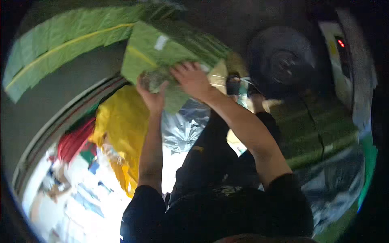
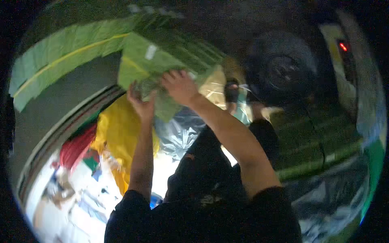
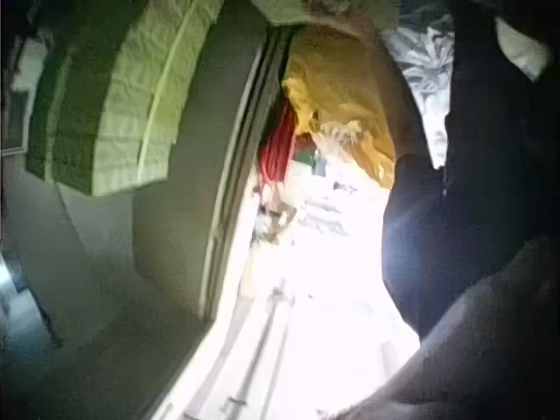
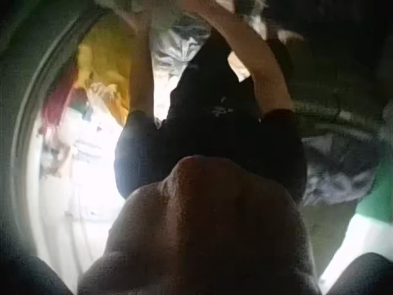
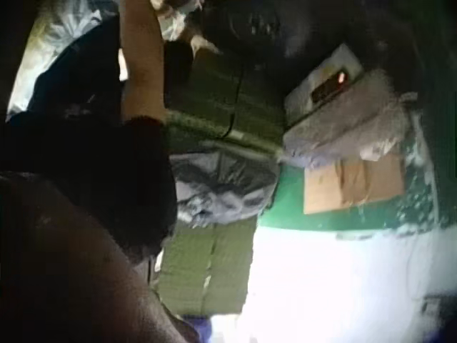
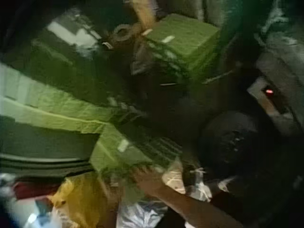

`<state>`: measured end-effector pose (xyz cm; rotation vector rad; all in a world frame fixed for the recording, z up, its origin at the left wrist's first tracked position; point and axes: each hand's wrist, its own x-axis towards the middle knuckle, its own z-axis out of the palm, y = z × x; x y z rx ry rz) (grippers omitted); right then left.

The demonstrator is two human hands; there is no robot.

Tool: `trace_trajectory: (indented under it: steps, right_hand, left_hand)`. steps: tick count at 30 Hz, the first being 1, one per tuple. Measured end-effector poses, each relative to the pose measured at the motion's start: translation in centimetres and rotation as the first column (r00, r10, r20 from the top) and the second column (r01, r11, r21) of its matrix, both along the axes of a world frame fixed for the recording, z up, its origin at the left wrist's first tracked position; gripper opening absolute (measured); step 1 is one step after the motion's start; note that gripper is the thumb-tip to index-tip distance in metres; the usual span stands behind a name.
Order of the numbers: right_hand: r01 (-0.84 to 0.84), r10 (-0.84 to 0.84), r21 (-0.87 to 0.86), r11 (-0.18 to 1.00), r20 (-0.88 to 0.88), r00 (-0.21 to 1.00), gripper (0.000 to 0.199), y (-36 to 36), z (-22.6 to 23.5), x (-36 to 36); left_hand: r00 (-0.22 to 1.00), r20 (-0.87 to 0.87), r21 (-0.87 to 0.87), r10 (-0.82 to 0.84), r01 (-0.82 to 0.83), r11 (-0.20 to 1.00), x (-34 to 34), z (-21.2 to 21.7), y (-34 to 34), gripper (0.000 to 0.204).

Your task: The recorder replaces a roll of strapping material on a dispenser and prepares it for use.

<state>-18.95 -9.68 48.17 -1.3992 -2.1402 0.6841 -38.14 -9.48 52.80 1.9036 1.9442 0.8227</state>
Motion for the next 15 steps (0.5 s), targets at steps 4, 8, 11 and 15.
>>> trace_trajectory:
  steps: [4, 8, 11, 15]
  right_hand:
    - [0.303, -0.308, -0.058, 0.951, -0.244, 0.919, 0.071, -4.8, -2.1, 5.3]
    - [0.887, -0.915, -0.237, 0.397, -0.185, 0.36, 0.072, -13.7, -7.4, 17.3]
    - [0.982, -0.992, -0.179, -0.064, -0.092, -0.081, 0.073, -20.4, -13.0, 26.2]
    - [0.874, -0.882, -0.246, -0.42, -0.119, -0.457, 0.079, -25.0, -20.3, 32.1]
  left_hand:
    - [0.991, 0.137, -0.043, -0.013, 0.019, 0.999, 4.5, -0.1, 0.7, 0.09]
    - [0.888, 0.393, 0.027, -0.239, 0.248, 0.968, 16.0, -1.3, -5.0, 0.08]
    - [0.708, 0.586, -0.121, -0.394, 0.557, 0.821, 28.0, -7.7, -9.3, 0.069]
    - [0.603, 0.599, -0.211, -0.527, 0.753, 0.623, 40.9, -19.9, -11.6, 0.066]
